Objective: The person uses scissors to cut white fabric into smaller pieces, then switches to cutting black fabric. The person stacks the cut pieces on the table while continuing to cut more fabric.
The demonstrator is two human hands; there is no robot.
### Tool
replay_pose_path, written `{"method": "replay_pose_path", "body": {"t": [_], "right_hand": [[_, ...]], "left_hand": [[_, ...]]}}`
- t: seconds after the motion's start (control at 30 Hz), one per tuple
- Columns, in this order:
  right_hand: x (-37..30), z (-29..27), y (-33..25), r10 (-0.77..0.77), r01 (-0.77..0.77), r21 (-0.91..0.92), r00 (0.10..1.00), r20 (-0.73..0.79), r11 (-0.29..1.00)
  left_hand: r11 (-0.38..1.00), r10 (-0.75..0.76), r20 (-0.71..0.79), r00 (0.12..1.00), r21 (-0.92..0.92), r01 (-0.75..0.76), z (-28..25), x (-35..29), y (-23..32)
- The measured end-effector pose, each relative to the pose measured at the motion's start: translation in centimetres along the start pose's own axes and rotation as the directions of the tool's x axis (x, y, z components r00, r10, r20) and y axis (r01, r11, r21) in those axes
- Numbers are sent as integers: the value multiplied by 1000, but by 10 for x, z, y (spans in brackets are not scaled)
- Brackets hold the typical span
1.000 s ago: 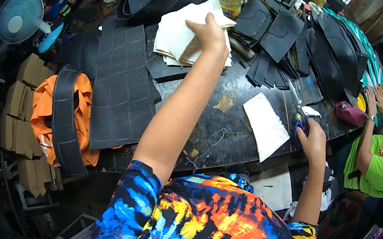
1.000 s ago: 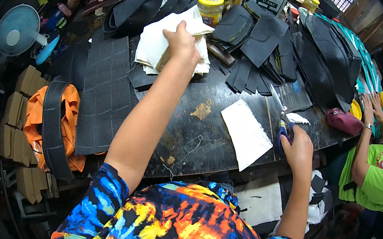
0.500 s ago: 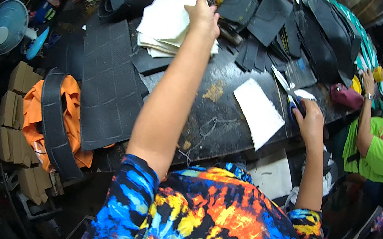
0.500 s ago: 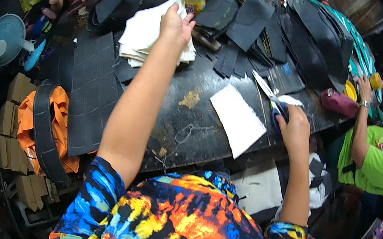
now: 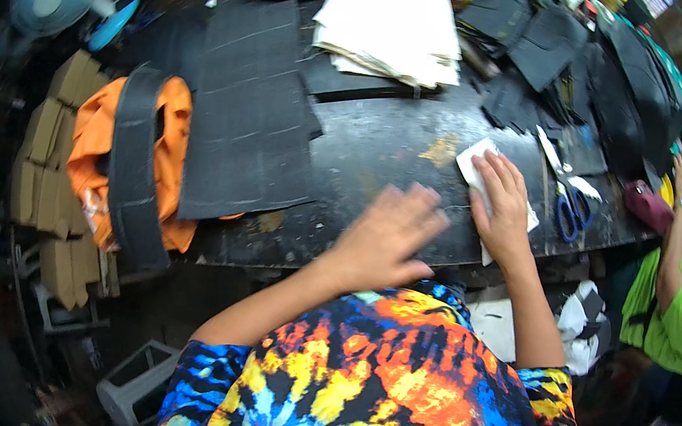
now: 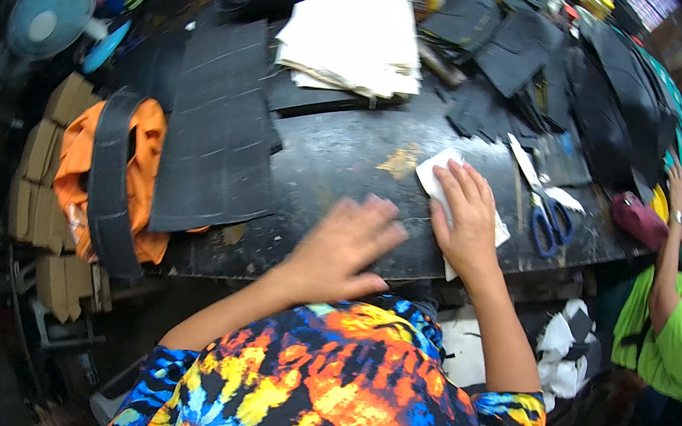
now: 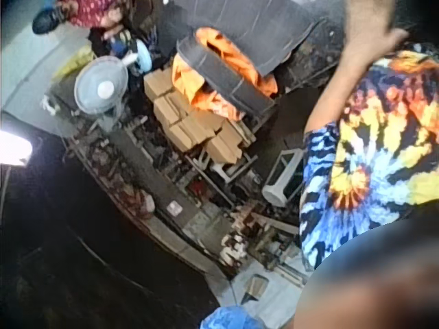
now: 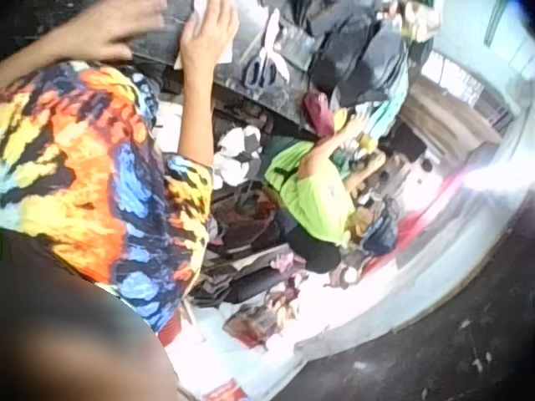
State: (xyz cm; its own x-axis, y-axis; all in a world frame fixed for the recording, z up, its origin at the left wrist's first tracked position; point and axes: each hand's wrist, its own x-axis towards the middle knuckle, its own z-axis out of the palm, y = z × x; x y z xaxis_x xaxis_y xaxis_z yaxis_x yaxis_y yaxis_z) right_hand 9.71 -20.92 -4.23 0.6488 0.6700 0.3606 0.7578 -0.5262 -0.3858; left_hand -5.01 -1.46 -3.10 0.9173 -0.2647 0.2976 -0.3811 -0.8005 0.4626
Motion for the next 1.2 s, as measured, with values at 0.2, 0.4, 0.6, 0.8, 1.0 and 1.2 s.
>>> {"method": "replay_pose_path", "body": {"t": [0.2, 0.4, 0.6, 0.8, 1.0, 1.2], "right_hand": [[-4, -15, -17, -201, 93, 379, 946, 256, 921], [-14, -96, -8, -30, -131, 300, 877, 480, 945], [-8, -99, 65, 146, -158, -114, 983, -110, 981], [-9, -77, 75, 172, -162, -217, 985, 27, 963], [19, -69, 4, 116, -141, 404, 990, 85, 904], [65, -18, -81, -453, -529, 750, 823, 341, -397]], "left_hand": [[643, 15, 120, 993, -761, 82, -18, 4, 12], [921, -390, -328, 860, -143, 363, -102, -55, -31], [831, -393, -685, 614, 22, 556, -161, -111, -14], [409, -465, -837, 289, 87, 909, -212, -149, -46], [798, -464, -765, 447, -140, 587, -232, -93, -41], [972, -194, -257, 947, -179, 151, -166, 21, 31]]}}
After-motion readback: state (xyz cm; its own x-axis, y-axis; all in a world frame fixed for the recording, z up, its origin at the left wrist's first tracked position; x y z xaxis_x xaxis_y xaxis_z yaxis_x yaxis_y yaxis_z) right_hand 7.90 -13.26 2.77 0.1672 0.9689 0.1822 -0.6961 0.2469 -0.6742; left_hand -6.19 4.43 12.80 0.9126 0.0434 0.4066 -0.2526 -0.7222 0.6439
